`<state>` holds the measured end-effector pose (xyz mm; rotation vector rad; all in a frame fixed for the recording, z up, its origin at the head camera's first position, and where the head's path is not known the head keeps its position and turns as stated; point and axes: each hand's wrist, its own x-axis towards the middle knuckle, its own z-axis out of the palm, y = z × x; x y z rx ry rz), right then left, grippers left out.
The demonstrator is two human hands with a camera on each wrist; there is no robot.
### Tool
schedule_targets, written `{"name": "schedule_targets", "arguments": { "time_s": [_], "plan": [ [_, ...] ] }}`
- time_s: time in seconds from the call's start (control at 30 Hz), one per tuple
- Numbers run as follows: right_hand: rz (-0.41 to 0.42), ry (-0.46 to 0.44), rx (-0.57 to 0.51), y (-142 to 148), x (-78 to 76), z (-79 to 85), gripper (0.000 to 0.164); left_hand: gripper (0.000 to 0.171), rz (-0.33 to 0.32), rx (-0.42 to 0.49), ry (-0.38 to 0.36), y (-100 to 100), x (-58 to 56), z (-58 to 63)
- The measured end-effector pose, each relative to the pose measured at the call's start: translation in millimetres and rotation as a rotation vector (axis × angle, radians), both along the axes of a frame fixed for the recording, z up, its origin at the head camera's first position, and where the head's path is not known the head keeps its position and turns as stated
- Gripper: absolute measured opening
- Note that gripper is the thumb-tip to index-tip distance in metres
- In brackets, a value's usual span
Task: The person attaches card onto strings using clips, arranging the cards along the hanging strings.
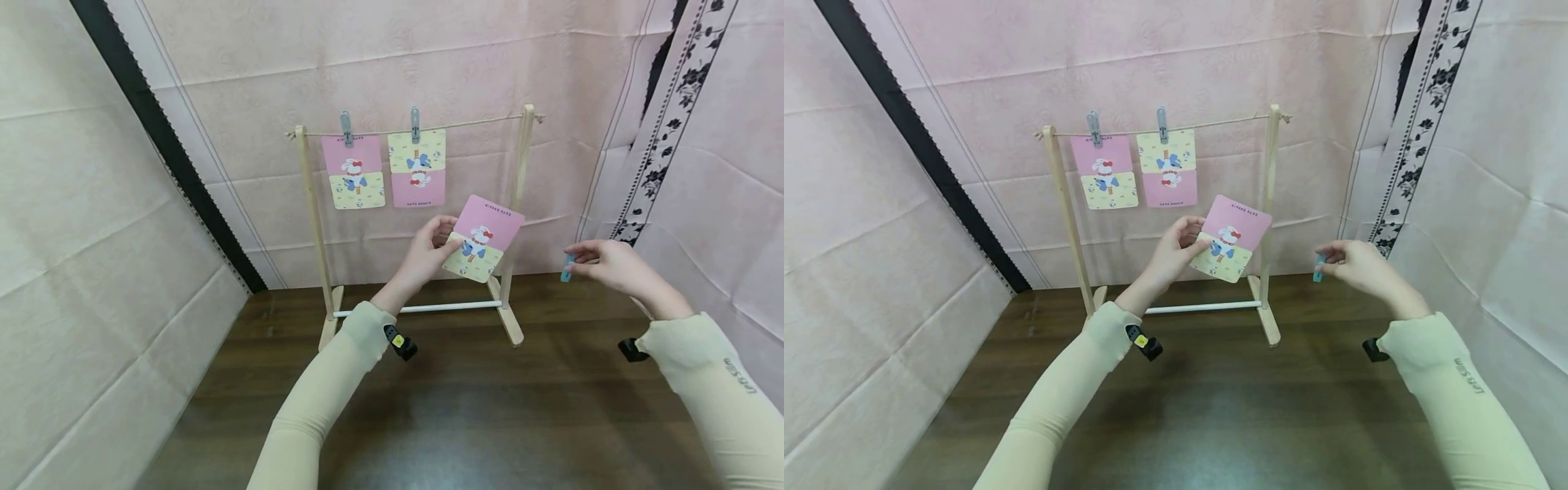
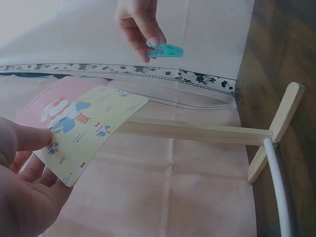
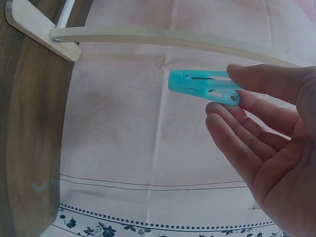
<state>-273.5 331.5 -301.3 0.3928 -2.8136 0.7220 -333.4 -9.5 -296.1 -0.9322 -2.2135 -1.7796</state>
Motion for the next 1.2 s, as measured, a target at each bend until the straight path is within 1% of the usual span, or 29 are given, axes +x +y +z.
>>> {"name": "schedule_targets", "arguments": {
  "time_s": [0.23, 0.4, 0.57, 0.73, 0.83, 0.9, 1.07, 1.2],
  "plan": [
    [-0.006, 0.014, -0.002, -2.4, 0.3, 15.6, 0.045, 0.032, 0.020, 0.077, 0.030, 3.3, -3.3, 17.4],
    [-0.024, 0.040, -0.036, -2.6, -2.3, 26.7, 0.046, 0.035, 0.039, 0.124, 0.010, 7.3, -4.8, 26.5],
    [-0.050, 0.080, -0.085, -3.0, -3.8, 37.1, 0.048, 0.035, 0.046, 0.150, 0.010, 11.1, -7.2, 29.9],
    [-0.099, 0.177, -0.166, -0.9, -4.4, 43.5, 0.047, 0.034, 0.050, 0.182, 0.003, 14.5, -7.9, 35.0],
    [-0.100, 0.233, -0.212, 0.4, -6.2, 47.5, 0.044, 0.035, 0.059, 0.210, -0.006, 15.7, -11.9, 38.2],
    [-0.106, 0.257, -0.224, 1.1, -7.8, 50.7, 0.043, 0.034, 0.072, 0.224, -0.006, 16.2, -15.3, 39.6],
    [-0.125, 0.269, -0.222, 0.0, -11.0, 60.2, 0.044, 0.034, 0.110, 0.241, -0.018, 17.4, -21.3, 42.5],
    [-0.119, 0.286, -0.220, -1.9, -14.7, 66.1, 0.042, 0.033, 0.128, 0.243, -0.030, 19.6, -25.3, 44.2]
  ]
}}
